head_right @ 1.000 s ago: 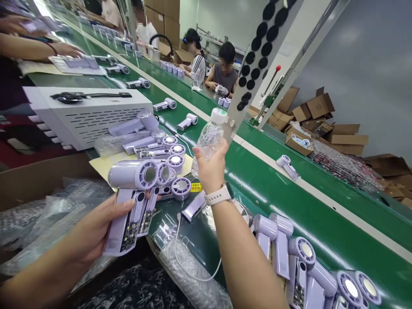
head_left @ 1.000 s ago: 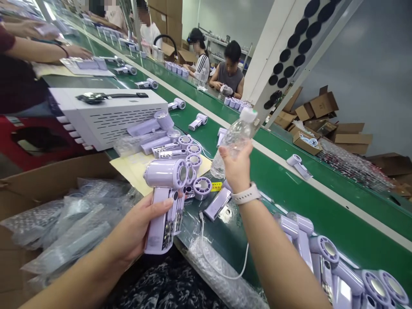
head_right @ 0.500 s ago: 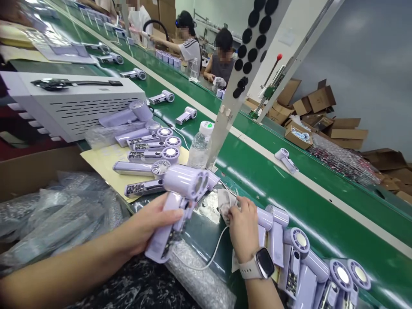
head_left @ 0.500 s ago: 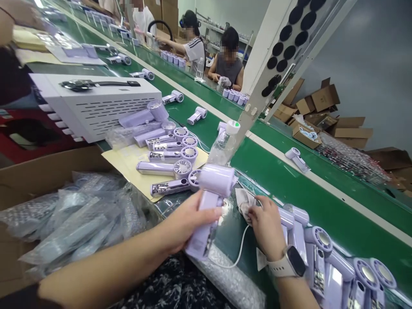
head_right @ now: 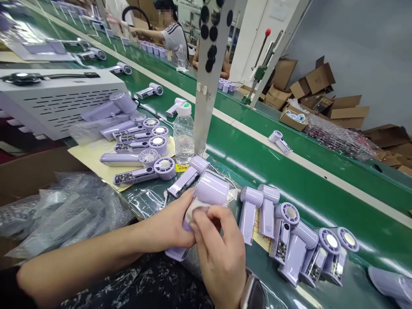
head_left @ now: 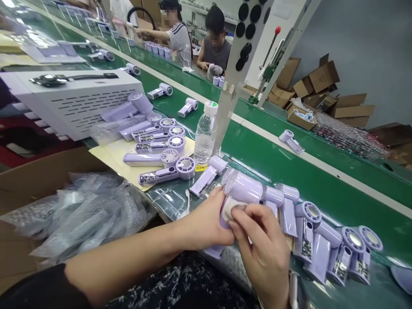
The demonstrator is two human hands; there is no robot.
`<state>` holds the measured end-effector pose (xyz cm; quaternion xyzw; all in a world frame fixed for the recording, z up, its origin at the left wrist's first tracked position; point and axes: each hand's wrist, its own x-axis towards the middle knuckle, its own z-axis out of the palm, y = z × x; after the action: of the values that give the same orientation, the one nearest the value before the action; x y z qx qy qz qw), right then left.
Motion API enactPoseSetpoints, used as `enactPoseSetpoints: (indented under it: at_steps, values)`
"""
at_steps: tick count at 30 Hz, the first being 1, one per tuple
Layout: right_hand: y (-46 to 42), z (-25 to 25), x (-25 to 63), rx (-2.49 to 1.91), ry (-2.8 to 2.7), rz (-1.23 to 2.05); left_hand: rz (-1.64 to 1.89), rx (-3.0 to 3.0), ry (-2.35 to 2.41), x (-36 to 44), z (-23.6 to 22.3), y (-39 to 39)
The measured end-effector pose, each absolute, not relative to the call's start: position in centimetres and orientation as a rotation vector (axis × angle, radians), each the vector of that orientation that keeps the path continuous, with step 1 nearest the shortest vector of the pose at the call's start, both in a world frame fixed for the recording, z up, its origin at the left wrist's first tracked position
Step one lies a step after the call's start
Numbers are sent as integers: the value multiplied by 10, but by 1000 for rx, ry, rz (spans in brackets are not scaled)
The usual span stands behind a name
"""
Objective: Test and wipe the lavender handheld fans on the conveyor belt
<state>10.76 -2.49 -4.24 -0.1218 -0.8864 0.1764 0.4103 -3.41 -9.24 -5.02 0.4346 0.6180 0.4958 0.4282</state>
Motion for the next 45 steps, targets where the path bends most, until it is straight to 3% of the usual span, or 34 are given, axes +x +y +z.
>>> enactPoseSetpoints:
  at_steps: [5, 11, 15, 25, 31, 35, 37, 41, 45]
  values:
    - [-24, -41, 117, -351, -2100, 306, 1099, 1012, 1508, -35, -39, -94]
    - [-28, -34, 115, -334, -2216, 465, 1320, 524, 946, -28, -48, -96]
    - [-28, -34, 106, -490, -2211, 385, 1444, 349, 904, -19, -53, -91]
    - [-7, -43, 119, -207, -2602, 1030, 1688, 192, 1071, -47, -68, -93]
    - [27, -56, 89, -917, -2182, 1005, 1803, 457, 1006, -69, -63, -107]
    - [-7, -64, 87, -596, -1858, 1897, 1565, 958, 869, -84, -52, -119]
    - [-19, -64, 100, -468, -1694, 2150, 1518, 1043, 886, -92, -51, -117]
    - [-22, -60, 131, -592, -1564, 1981, 1688, 848, 960, -90, -58, -97]
    - [-20, -57, 151, -567, -1473, 1913, 1633, 648, 770, -54, -63, -81]
